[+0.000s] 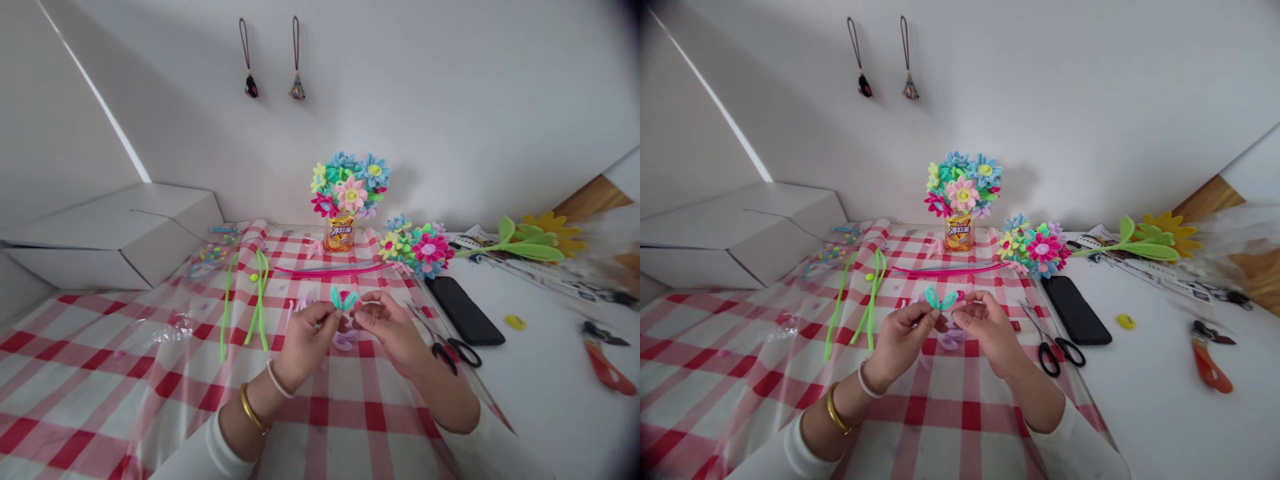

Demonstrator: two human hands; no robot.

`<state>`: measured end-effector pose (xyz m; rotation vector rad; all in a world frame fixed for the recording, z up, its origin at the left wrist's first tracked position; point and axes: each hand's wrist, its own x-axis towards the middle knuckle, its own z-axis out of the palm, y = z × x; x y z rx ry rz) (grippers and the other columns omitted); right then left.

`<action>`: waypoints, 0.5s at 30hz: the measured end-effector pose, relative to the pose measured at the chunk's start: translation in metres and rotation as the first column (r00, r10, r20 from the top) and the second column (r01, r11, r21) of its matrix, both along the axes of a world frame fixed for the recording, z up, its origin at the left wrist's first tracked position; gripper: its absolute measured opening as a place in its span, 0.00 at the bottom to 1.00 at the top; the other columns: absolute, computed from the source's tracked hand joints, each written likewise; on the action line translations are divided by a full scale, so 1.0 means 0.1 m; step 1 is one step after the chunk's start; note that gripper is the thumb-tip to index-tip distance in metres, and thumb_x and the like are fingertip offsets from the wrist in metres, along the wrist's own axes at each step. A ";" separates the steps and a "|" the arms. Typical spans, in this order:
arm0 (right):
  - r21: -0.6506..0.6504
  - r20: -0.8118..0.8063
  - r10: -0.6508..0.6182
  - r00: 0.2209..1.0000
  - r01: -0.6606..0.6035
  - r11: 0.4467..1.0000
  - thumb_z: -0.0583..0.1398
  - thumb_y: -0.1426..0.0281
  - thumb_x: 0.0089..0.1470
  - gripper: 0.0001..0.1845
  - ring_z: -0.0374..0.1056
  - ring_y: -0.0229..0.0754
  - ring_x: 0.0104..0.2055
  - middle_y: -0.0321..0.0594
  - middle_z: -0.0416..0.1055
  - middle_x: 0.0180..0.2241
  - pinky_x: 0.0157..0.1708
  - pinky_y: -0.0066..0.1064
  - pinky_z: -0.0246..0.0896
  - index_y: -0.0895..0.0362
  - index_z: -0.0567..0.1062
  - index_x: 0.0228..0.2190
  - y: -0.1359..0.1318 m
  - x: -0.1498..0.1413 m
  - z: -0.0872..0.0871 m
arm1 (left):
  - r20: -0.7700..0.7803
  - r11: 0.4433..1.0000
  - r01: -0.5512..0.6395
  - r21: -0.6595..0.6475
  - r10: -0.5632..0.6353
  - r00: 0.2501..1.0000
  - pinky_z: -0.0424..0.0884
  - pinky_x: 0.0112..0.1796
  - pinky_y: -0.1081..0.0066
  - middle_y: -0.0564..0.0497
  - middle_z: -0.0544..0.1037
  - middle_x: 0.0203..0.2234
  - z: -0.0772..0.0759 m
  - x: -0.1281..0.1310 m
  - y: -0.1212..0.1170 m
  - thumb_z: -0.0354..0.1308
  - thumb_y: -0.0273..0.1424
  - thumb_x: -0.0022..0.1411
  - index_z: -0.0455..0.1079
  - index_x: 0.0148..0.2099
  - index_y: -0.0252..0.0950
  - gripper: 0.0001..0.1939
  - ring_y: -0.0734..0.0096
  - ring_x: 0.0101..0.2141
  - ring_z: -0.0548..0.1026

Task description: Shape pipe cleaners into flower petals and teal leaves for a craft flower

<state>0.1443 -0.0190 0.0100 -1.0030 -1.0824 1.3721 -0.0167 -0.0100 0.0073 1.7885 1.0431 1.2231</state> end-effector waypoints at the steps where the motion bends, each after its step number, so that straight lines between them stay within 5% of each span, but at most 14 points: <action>1: -0.001 0.015 0.037 0.999 -0.037 0.999 0.64 0.65 0.45 0.14 0.68 0.39 0.34 0.37 0.71 0.31 0.38 0.34 0.63 0.55 0.69 0.34 -0.01 -0.02 -0.01 | 0.071 0.998 -0.013 -0.063 0.018 0.997 0.67 0.32 0.72 0.50 0.76 0.24 -0.01 0.00 0.00 0.50 0.33 0.59 0.70 0.30 0.35 0.11 0.70 0.28 0.73; 3: 0.000 0.015 0.092 0.996 -0.092 0.996 0.62 0.63 0.47 0.12 0.68 0.39 0.36 0.38 0.72 0.33 0.40 0.35 0.63 0.56 0.70 0.34 -0.02 -0.07 -0.03 | 0.147 0.996 -0.050 -0.075 0.061 0.987 0.67 0.33 0.71 0.50 0.76 0.26 -0.02 0.00 0.02 0.52 0.34 0.58 0.71 0.31 0.35 0.10 0.70 0.29 0.72; 6: 0.043 0.003 0.081 0.997 -0.081 0.996 0.61 0.63 0.48 0.12 0.67 0.38 0.36 0.37 0.71 0.33 0.40 0.34 0.62 0.55 0.72 0.34 -0.03 -0.12 -0.05 | 0.054 0.987 -0.098 0.124 0.092 0.994 0.65 0.37 0.68 0.49 0.75 0.27 -0.03 0.00 0.03 0.53 0.32 0.58 0.71 0.31 0.36 0.08 0.69 0.32 0.70; 10: 0.102 0.066 -0.059 0.996 0.052 0.993 0.63 0.64 0.46 0.09 0.65 0.37 0.33 0.35 0.70 0.29 0.35 0.30 0.61 0.54 0.73 0.30 -0.05 -0.13 -0.06 | -0.243 0.901 -0.077 0.427 0.197 0.950 0.61 0.38 0.65 0.50 0.73 0.23 -0.01 -0.01 0.02 0.51 0.29 0.60 0.71 0.31 0.36 0.09 0.70 0.29 0.68; 15: 0.069 0.067 0.008 0.998 -0.013 0.998 0.66 0.66 0.40 0.14 0.65 0.38 0.34 0.34 0.70 0.30 0.34 0.29 0.61 0.54 0.72 0.33 -0.07 -0.14 -0.05 | -0.368 0.789 -0.017 0.614 0.305 0.879 0.58 0.38 0.63 0.49 0.76 0.23 0.02 -0.03 -0.01 0.51 0.27 0.59 0.72 0.36 0.35 0.08 0.69 0.28 0.70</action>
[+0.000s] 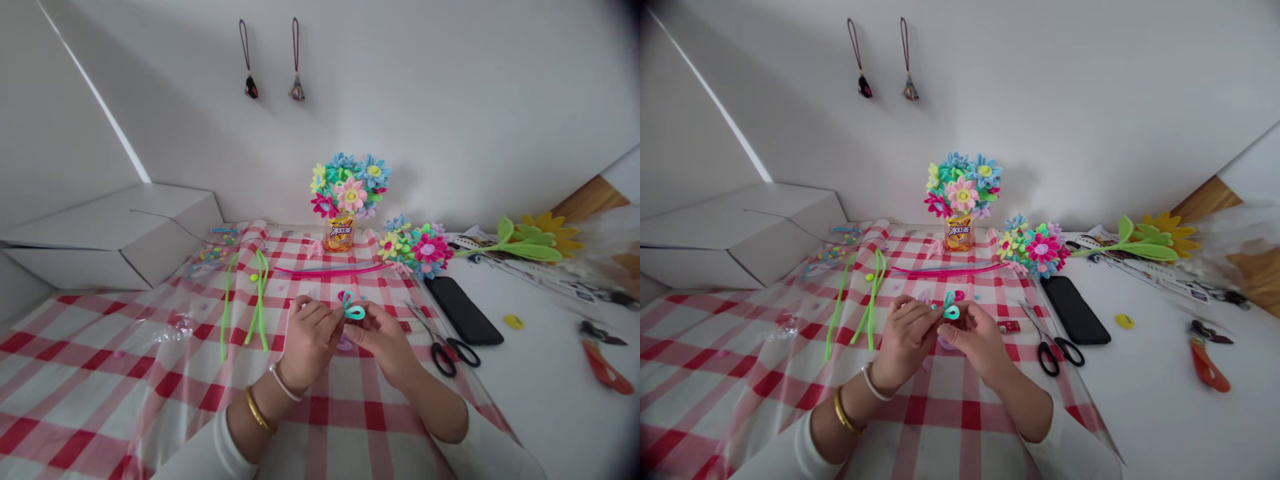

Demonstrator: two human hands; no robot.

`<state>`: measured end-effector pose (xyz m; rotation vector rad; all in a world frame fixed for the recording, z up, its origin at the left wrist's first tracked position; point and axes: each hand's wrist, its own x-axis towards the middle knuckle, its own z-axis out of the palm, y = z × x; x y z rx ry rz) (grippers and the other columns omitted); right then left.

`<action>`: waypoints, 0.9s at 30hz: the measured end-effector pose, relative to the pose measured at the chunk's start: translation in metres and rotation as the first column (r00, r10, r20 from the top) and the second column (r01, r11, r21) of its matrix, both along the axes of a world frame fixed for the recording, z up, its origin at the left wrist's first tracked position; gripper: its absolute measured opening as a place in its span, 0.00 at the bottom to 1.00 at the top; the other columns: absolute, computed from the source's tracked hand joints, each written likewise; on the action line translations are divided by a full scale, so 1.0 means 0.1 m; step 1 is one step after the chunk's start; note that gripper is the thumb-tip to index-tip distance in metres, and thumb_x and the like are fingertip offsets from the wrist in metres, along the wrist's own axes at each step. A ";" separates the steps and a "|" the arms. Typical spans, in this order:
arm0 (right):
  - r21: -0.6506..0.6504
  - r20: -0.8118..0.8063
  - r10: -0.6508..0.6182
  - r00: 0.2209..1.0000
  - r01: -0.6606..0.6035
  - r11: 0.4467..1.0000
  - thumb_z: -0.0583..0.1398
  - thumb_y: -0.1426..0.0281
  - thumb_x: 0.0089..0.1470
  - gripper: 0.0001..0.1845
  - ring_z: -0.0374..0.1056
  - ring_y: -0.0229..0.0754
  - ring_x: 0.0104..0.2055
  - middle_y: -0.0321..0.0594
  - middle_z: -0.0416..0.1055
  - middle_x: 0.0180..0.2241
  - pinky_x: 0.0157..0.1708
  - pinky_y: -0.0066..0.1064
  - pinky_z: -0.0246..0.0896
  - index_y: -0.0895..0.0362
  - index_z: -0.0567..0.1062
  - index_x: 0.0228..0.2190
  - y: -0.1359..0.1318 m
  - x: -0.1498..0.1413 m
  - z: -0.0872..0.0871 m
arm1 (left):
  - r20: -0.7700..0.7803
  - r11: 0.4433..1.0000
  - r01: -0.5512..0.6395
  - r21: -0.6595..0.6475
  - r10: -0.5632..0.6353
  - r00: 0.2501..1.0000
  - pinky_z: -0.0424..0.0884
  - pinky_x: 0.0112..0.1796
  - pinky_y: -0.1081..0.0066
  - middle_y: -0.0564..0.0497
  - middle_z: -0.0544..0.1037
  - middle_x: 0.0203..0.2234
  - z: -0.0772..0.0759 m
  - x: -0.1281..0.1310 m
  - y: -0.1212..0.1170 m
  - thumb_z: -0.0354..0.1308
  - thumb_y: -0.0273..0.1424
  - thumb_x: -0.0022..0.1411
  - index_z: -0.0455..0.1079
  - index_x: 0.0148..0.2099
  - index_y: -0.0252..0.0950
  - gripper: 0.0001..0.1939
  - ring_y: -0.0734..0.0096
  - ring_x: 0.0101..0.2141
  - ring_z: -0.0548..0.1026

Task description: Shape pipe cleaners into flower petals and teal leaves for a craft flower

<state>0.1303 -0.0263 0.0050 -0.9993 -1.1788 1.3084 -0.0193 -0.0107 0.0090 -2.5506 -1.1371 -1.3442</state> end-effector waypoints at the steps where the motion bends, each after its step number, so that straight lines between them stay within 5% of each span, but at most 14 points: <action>1: 0.004 0.008 -0.016 1.000 0.016 1.000 0.66 0.65 0.41 0.14 0.65 0.38 0.34 0.34 0.70 0.30 0.35 0.30 0.61 0.54 0.72 0.33 0.00 0.00 0.00 | -0.011 1.000 0.007 0.015 -0.007 1.000 0.58 0.39 0.62 0.49 0.76 0.24 0.00 0.00 -0.01 0.51 0.26 0.59 0.72 0.37 0.36 0.08 0.69 0.28 0.70; 5: 0.049 0.121 -0.129 0.984 0.124 0.991 0.62 0.62 0.46 0.11 0.65 0.39 0.32 0.37 0.71 0.29 0.35 0.32 0.60 0.55 0.74 0.32 0.02 0.01 -0.02 | 0.064 0.996 0.042 -0.082 -0.037 0.997 0.56 0.43 0.60 0.49 0.77 0.25 -0.03 0.02 -0.01 0.53 0.26 0.58 0.73 0.37 0.38 0.08 0.69 0.30 0.71; 8: 0.081 0.162 -0.132 0.978 0.120 0.989 0.61 0.62 0.47 0.11 0.65 0.39 0.32 0.38 0.72 0.30 0.34 0.32 0.60 0.56 0.75 0.32 0.04 0.05 -0.03 | 0.368 0.920 0.124 -0.372 0.024 0.929 0.61 0.41 0.62 0.50 0.77 0.26 -0.09 0.06 0.03 0.59 0.30 0.53 0.74 0.33 0.38 0.04 0.68 0.30 0.71; 9: 0.086 0.165 -0.124 0.978 0.111 0.990 0.61 0.63 0.47 0.11 0.66 0.39 0.32 0.38 0.72 0.31 0.34 0.32 0.60 0.56 0.75 0.32 0.05 0.06 -0.03 | 0.492 0.843 0.219 -0.492 0.061 0.869 0.63 0.39 0.63 0.50 0.77 0.26 -0.10 0.07 0.05 0.61 0.31 0.51 0.73 0.33 0.38 0.05 0.68 0.30 0.71; 11: 0.081 0.169 -0.111 0.979 0.098 0.992 0.61 0.63 0.47 0.11 0.66 0.39 0.32 0.38 0.72 0.31 0.33 0.31 0.60 0.56 0.75 0.32 0.06 0.08 -0.03 | 0.681 0.599 0.490 -0.633 0.131 0.720 0.66 0.35 0.67 0.49 0.77 0.27 -0.11 0.08 0.08 0.64 0.32 0.46 0.73 0.33 0.35 0.10 0.69 0.30 0.72; 13: 0.064 0.167 -0.108 0.980 0.099 0.993 0.62 0.63 0.46 0.11 0.66 0.39 0.32 0.38 0.73 0.31 0.32 0.31 0.60 0.55 0.75 0.33 0.06 0.09 -0.02 | 0.777 0.367 0.693 -0.621 0.174 0.605 0.66 0.33 0.69 0.50 0.77 0.26 -0.09 0.07 0.10 0.67 0.32 0.42 0.73 0.33 0.33 0.14 0.71 0.28 0.72; 14: 0.057 0.153 -0.114 0.982 0.106 0.993 0.63 0.64 0.45 0.11 0.66 0.39 0.32 0.37 0.73 0.31 0.32 0.30 0.60 0.55 0.74 0.33 0.07 0.10 -0.02 | 0.797 0.298 0.739 -0.604 0.186 0.575 0.66 0.33 0.70 0.50 0.77 0.25 -0.07 0.07 0.10 0.68 0.32 0.40 0.73 0.32 0.32 0.14 0.72 0.27 0.71; 18: 0.070 0.099 -0.167 0.981 0.160 0.985 0.66 0.65 0.41 0.11 0.64 0.36 0.29 0.34 0.71 0.27 0.30 0.29 0.58 0.55 0.73 0.29 0.08 0.13 0.01 | 0.784 0.200 0.761 -0.618 0.232 0.576 0.66 0.32 0.71 0.52 0.75 0.21 -0.01 0.02 0.09 0.70 0.31 0.35 0.74 0.28 0.31 0.14 0.75 0.24 0.70; 24: 0.080 0.110 -0.141 0.984 0.133 0.988 0.65 0.64 0.42 0.10 0.60 0.34 0.24 0.32 0.67 0.21 0.26 0.27 0.56 0.57 0.72 0.24 0.07 0.14 0.06 | 0.743 0.014 0.748 -0.664 0.127 0.657 0.62 0.31 0.74 0.54 0.74 0.19 -0.04 0.02 0.06 0.69 0.30 0.38 0.75 0.25 0.32 0.09 0.79 0.22 0.67; 27: 0.097 0.092 -0.177 0.980 0.169 0.981 0.60 0.62 0.48 0.11 0.61 0.34 0.24 0.33 0.66 0.21 0.26 0.27 0.56 0.57 0.72 0.24 0.08 0.17 0.08 | 0.753 0.004 0.762 -0.648 0.158 0.639 0.61 0.31 0.74 0.54 0.74 0.19 -0.07 0.04 0.05 0.68 0.29 0.39 0.75 0.24 0.32 0.08 0.79 0.22 0.66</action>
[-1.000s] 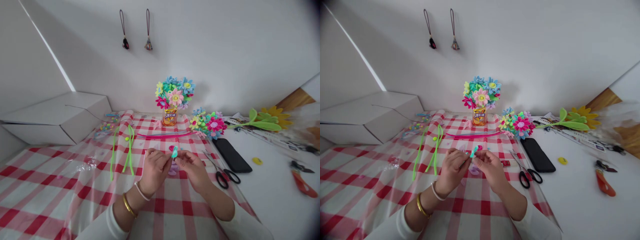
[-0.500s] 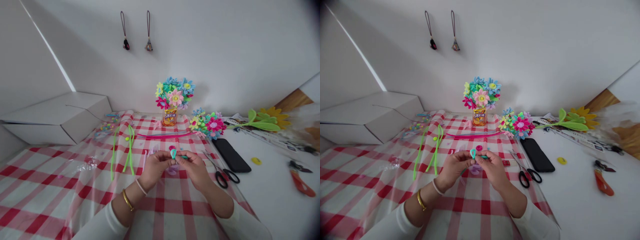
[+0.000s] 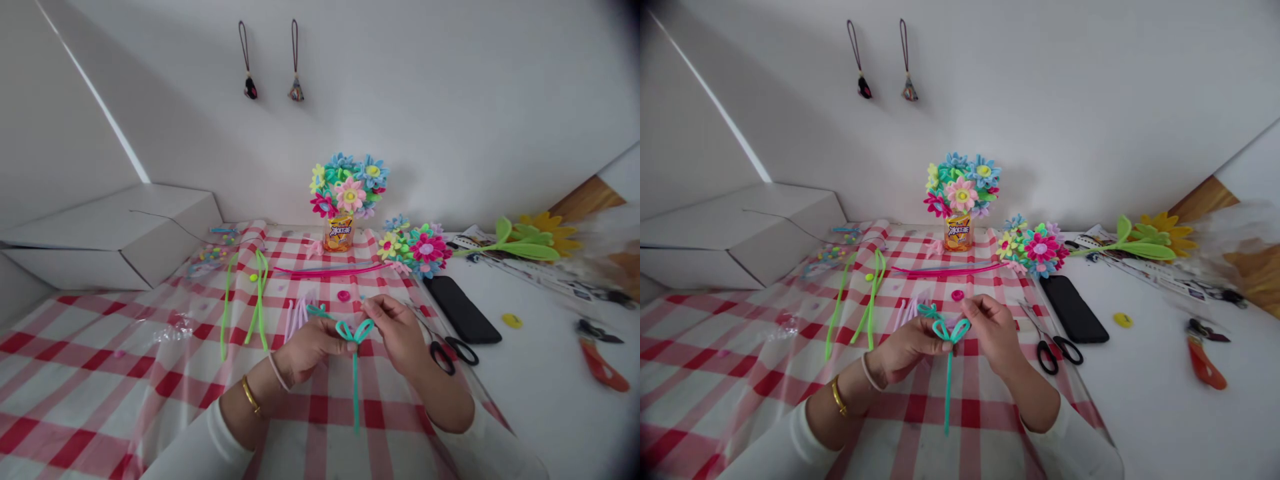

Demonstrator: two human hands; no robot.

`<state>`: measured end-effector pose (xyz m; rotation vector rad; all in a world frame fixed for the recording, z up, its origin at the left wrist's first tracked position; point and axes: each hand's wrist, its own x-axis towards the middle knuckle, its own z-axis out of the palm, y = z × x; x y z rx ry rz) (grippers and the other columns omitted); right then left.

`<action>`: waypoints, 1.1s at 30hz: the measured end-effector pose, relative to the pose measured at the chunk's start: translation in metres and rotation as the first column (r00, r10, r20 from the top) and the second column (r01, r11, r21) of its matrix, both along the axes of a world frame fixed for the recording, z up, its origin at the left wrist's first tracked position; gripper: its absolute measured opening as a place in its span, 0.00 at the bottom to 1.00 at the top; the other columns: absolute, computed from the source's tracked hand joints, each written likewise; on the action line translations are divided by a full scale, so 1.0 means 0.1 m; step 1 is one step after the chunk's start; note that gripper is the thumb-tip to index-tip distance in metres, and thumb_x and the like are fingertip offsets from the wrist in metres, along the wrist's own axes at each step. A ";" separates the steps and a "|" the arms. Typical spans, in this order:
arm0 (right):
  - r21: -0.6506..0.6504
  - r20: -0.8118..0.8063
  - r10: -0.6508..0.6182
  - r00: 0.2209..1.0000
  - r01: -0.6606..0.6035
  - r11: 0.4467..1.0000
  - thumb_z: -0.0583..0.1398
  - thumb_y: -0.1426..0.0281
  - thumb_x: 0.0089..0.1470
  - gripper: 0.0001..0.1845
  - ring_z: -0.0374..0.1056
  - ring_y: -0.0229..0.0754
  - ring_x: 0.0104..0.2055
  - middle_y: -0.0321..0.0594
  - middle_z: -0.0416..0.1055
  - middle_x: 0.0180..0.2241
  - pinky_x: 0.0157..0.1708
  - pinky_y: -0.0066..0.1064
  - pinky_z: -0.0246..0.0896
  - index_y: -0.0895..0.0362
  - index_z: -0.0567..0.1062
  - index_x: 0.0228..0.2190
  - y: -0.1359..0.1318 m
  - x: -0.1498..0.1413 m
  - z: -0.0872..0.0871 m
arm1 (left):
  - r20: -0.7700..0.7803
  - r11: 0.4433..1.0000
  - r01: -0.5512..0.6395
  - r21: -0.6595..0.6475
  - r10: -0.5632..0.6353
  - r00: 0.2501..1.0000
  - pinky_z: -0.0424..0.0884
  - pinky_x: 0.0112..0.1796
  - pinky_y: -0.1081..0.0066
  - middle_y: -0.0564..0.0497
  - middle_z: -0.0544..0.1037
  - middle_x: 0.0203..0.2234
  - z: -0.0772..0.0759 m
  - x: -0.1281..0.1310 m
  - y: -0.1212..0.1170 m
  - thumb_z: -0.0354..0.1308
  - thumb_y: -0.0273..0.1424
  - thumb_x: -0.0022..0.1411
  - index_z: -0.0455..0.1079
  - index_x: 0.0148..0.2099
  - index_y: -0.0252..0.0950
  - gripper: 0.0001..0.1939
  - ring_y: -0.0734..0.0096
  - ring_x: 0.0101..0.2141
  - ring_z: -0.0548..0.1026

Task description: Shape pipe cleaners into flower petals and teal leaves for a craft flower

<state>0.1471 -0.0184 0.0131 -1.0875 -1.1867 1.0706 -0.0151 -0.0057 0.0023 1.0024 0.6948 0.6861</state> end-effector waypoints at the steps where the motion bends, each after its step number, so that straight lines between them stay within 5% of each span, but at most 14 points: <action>1: 0.006 -0.008 -0.009 1.000 0.009 1.000 0.59 0.61 0.50 0.12 0.61 0.34 0.25 0.34 0.67 0.22 0.27 0.27 0.57 0.57 0.72 0.25 0.01 0.01 0.01 | 0.025 0.999 -0.048 -0.005 0.049 0.998 0.61 0.32 0.74 0.54 0.75 0.19 -0.01 0.01 0.00 0.68 0.29 0.39 0.75 0.25 0.32 0.08 0.79 0.23 0.67; 5: -0.091 0.074 0.146 0.987 -0.139 0.986 0.60 0.63 0.48 0.09 0.62 0.34 0.27 0.35 0.68 0.25 0.28 0.27 0.57 0.57 0.72 0.27 0.00 0.02 0.02 | 0.128 0.947 -0.321 -0.023 0.321 0.938 0.62 0.33 0.74 0.54 0.75 0.20 -0.03 0.01 0.05 0.68 0.28 0.40 0.75 0.25 0.33 0.07 0.78 0.24 0.68; 8: -0.243 0.113 0.342 0.933 -0.308 0.920 0.64 0.68 0.42 0.08 0.60 0.32 0.24 0.32 0.66 0.22 0.23 0.24 0.55 0.58 0.71 0.26 -0.03 -0.01 -0.01 | 0.137 0.902 -0.432 0.009 0.427 0.894 0.62 0.33 0.74 0.54 0.75 0.20 -0.02 0.00 0.07 0.68 0.28 0.39 0.74 0.24 0.34 0.06 0.78 0.24 0.68; 13: -0.274 0.153 0.306 0.940 -0.257 0.927 0.61 0.72 0.42 0.04 0.56 0.29 0.17 0.29 0.61 0.16 0.16 0.22 0.48 0.58 0.69 0.22 -0.04 -0.04 -0.05 | 0.029 0.904 -0.405 0.139 0.405 0.914 0.62 0.30 0.73 0.54 0.75 0.18 0.02 -0.01 0.08 0.67 0.29 0.39 0.75 0.24 0.33 0.07 0.77 0.23 0.67; 17: -0.239 0.015 0.195 0.981 -0.186 0.953 0.61 0.73 0.40 0.05 0.57 0.29 0.15 0.27 0.62 0.16 0.15 0.22 0.51 0.57 0.68 0.23 -0.02 -0.04 -0.01 | -0.013 0.890 -0.417 0.183 0.426 0.905 0.62 0.27 0.74 0.54 0.73 0.16 0.03 -0.02 0.09 0.66 0.29 0.40 0.74 0.22 0.32 0.06 0.78 0.21 0.66; 23: -0.142 -0.333 0.062 0.941 -0.116 0.983 0.65 0.70 0.39 0.11 0.65 0.33 0.19 0.29 0.67 0.18 0.21 0.26 0.63 0.57 0.67 0.25 0.00 -0.04 0.05 | 0.014 0.936 -0.333 0.112 0.334 0.942 0.64 0.31 0.72 0.52 0.75 0.20 0.02 0.02 0.05 0.66 0.29 0.42 0.74 0.25 0.31 0.07 0.75 0.23 0.69; 27: -0.111 -0.362 0.048 0.931 -0.095 0.989 0.65 0.70 0.41 0.12 0.68 0.34 0.22 0.31 0.71 0.19 0.25 0.28 0.66 0.56 0.66 0.25 -0.03 -0.08 0.03 | 0.073 0.967 -0.239 0.092 0.232 0.970 0.66 0.35 0.69 0.50 0.76 0.23 0.00 0.04 0.02 0.64 0.29 0.45 0.74 0.27 0.31 0.06 0.73 0.26 0.71; 33: -0.096 -0.336 0.015 0.942 -0.050 0.994 0.65 0.69 0.42 0.13 0.69 0.35 0.23 0.30 0.70 0.21 0.29 0.30 0.66 0.55 0.64 0.25 -0.05 -0.10 0.01 | 0.094 0.979 -0.196 0.061 0.190 0.977 0.66 0.26 0.72 0.51 0.74 0.21 -0.02 0.05 0.01 0.64 0.31 0.47 0.73 0.29 0.31 0.08 0.75 0.22 0.69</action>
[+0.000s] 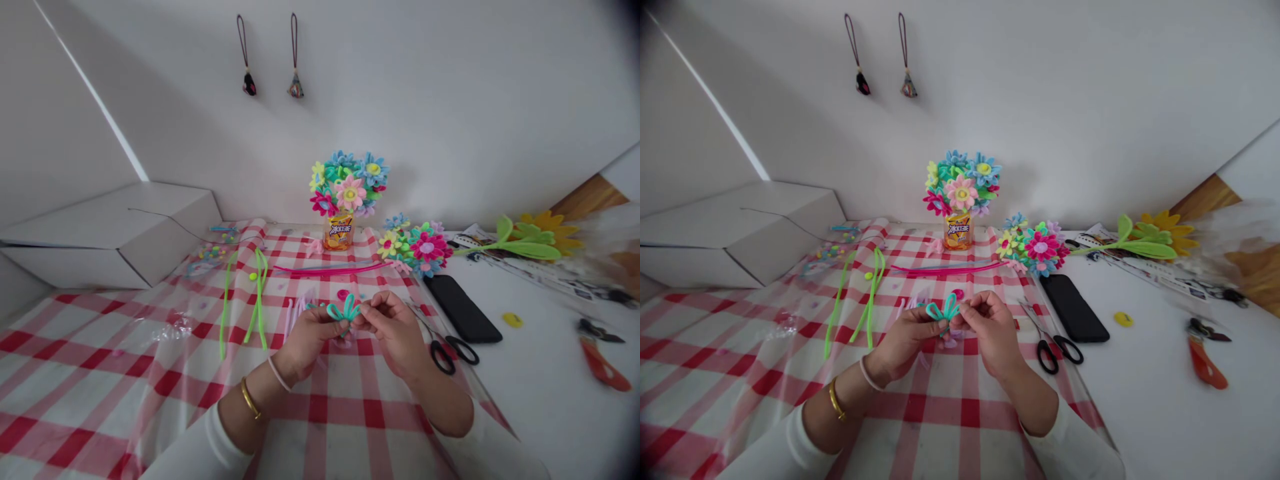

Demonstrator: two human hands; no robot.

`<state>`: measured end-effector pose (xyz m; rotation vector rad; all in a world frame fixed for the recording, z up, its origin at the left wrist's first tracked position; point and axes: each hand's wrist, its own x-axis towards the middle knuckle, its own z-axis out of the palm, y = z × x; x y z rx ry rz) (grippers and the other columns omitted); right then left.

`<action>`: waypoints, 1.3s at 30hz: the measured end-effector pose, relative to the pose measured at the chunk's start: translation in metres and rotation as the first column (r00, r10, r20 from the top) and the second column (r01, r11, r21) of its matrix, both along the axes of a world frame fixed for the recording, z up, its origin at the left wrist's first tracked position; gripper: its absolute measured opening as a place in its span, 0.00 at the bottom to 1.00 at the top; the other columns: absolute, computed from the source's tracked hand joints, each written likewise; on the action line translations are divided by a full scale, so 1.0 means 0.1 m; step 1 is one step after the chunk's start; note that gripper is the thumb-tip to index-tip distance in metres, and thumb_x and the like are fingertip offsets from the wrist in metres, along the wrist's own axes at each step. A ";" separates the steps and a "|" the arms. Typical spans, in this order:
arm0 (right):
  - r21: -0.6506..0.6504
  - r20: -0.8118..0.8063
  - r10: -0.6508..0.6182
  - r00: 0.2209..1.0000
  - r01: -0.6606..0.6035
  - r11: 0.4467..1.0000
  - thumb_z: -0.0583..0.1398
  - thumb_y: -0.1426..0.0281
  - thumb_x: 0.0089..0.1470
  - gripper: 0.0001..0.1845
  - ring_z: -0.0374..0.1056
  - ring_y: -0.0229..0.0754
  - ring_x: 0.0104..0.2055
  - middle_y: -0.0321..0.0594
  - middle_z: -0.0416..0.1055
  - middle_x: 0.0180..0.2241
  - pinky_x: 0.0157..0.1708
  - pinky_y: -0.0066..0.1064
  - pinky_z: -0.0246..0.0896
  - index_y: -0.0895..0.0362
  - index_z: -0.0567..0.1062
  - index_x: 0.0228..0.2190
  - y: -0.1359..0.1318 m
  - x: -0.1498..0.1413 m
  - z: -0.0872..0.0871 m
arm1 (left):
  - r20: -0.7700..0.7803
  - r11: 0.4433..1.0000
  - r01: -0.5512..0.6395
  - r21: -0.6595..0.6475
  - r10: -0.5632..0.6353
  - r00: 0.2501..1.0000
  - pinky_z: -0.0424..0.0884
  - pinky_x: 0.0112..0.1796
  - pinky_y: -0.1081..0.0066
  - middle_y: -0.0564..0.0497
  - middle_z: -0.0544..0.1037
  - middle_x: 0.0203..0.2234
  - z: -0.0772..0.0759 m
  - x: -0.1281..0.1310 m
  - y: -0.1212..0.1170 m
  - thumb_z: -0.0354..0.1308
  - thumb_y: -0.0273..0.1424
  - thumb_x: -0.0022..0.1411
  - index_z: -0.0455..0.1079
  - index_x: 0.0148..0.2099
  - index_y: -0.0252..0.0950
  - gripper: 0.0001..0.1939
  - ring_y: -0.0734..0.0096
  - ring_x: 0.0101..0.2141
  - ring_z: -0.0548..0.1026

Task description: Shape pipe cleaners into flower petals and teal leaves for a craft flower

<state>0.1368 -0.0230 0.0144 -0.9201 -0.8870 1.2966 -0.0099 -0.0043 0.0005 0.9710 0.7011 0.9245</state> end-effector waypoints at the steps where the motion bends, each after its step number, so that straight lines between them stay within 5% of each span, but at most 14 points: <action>1: 0.009 0.021 0.011 1.000 -0.011 1.000 0.65 0.69 0.43 0.13 0.69 0.35 0.24 0.30 0.70 0.21 0.29 0.31 0.66 0.55 0.64 0.25 0.01 0.01 0.00 | 0.000 1.000 -0.006 0.010 0.006 1.000 0.65 0.26 0.74 0.52 0.73 0.20 0.00 0.00 0.00 0.63 0.31 0.47 0.72 0.28 0.31 0.07 0.76 0.22 0.68; 5: 0.180 0.339 -0.046 0.940 -0.017 0.984 0.62 0.68 0.46 0.08 0.68 0.37 0.29 0.34 0.69 0.27 0.33 0.33 0.66 0.54 0.67 0.30 0.03 0.10 0.00 | 0.015 0.999 -0.051 -0.015 0.051 0.999 0.61 0.24 0.76 0.53 0.71 0.17 0.02 -0.02 0.01 0.64 0.32 0.46 0.70 0.24 0.31 0.09 0.80 0.20 0.66; 10: 0.479 0.755 -0.243 0.610 -0.258 0.839 0.59 0.71 0.50 0.11 0.66 0.45 0.43 0.41 0.71 0.39 0.44 0.41 0.61 0.50 0.72 0.38 0.03 0.17 0.01 | 0.022 0.994 -0.038 -0.107 0.041 0.999 0.58 0.23 0.77 0.53 0.70 0.16 0.08 -0.05 0.01 0.66 0.32 0.44 0.70 0.24 0.30 0.10 0.80 0.19 0.65; 15: 0.540 0.806 -0.337 0.487 -0.369 0.757 0.56 0.71 0.53 0.10 0.69 0.44 0.38 0.40 0.74 0.34 0.39 0.39 0.64 0.49 0.73 0.38 0.05 0.21 -0.02 | -0.031 0.996 0.003 -0.087 -0.005 0.999 0.60 0.22 0.76 0.53 0.70 0.16 0.04 -0.05 0.01 0.65 0.34 0.44 0.70 0.25 0.30 0.11 0.79 0.18 0.65; 20: 0.517 0.839 -0.346 0.419 -0.422 0.744 0.57 0.71 0.52 0.14 0.68 0.45 0.38 0.38 0.75 0.31 0.40 0.40 0.63 0.49 0.70 0.42 0.06 0.24 -0.03 | -0.068 1.000 0.011 -0.008 -0.011 0.998 0.61 0.23 0.74 0.52 0.70 0.17 -0.02 -0.03 0.03 0.64 0.36 0.45 0.69 0.24 0.30 0.13 0.77 0.19 0.67; 24: 0.497 0.819 -0.317 0.479 -0.315 0.808 0.59 0.71 0.49 0.10 0.68 0.47 0.39 0.39 0.75 0.31 0.42 0.42 0.60 0.51 0.70 0.37 0.02 0.19 0.00 | -0.115 0.999 -0.033 0.039 0.038 0.993 0.61 0.24 0.74 0.53 0.70 0.17 -0.01 -0.01 0.01 0.62 0.36 0.47 0.69 0.25 0.31 0.12 0.78 0.19 0.65; 28: 0.234 0.647 -0.104 0.756 -0.067 0.970 0.62 0.72 0.43 0.17 0.69 0.43 0.32 0.34 0.72 0.26 0.35 0.37 0.62 0.51 0.63 0.36 0.00 0.12 0.03 | -0.217 0.967 -0.066 0.247 0.121 0.969 0.61 0.27 0.73 0.53 0.70 0.18 0.03 -0.01 -0.03 0.59 0.34 0.50 0.69 0.25 0.33 0.09 0.75 0.21 0.65; 31: -0.078 0.284 0.148 0.947 -0.131 0.988 0.64 0.73 0.37 0.19 0.66 0.37 0.23 0.28 0.68 0.20 0.25 0.30 0.60 0.53 0.62 0.32 0.02 0.10 0.02 | -0.339 0.795 -0.024 0.606 0.286 0.896 0.61 0.32 0.70 0.50 0.71 0.21 0.04 -0.03 -0.06 0.56 0.30 0.53 0.71 0.27 0.35 0.06 0.71 0.26 0.66; 33: -0.179 0.090 0.249 0.964 -0.231 0.956 0.64 0.73 0.36 0.16 0.63 0.35 0.21 0.28 0.65 0.19 0.22 0.28 0.58 0.54 0.63 0.28 0.04 0.08 0.00 | -0.352 0.648 0.031 0.761 0.372 0.859 0.60 0.36 0.68 0.48 0.72 0.24 0.04 -0.04 -0.06 0.54 0.27 0.54 0.72 0.29 0.36 0.05 0.68 0.30 0.67; 34: -0.187 0.047 0.267 0.962 -0.255 0.949 0.64 0.72 0.36 0.15 0.63 0.35 0.21 0.29 0.65 0.19 0.23 0.28 0.59 0.55 0.64 0.27 0.04 0.07 -0.01 | -0.351 0.620 0.034 0.784 0.398 0.848 0.59 0.37 0.67 0.48 0.72 0.24 0.03 -0.05 -0.05 0.54 0.27 0.54 0.72 0.30 0.37 0.05 0.68 0.30 0.67; 36: -0.139 0.077 0.248 0.966 -0.236 0.962 0.64 0.71 0.39 0.14 0.66 0.37 0.26 0.32 0.68 0.23 0.27 0.30 0.62 0.55 0.65 0.29 0.06 0.06 -0.03 | -0.368 0.685 -0.015 0.729 0.409 0.835 0.60 0.33 0.69 0.49 0.71 0.22 0.01 -0.04 -0.02 0.53 0.29 0.55 0.70 0.28 0.37 0.06 0.69 0.28 0.66; 39: 0.091 0.317 0.077 0.945 -0.111 0.990 0.65 0.69 0.41 0.20 0.68 0.40 0.36 0.36 0.72 0.32 0.37 0.35 0.64 0.52 0.64 0.37 0.06 0.08 -0.05 | -0.352 0.877 -0.132 0.462 0.318 0.880 0.59 0.26 0.72 0.53 0.69 0.18 -0.03 -0.02 0.03 0.53 0.34 0.55 0.67 0.25 0.35 0.10 0.73 0.22 0.64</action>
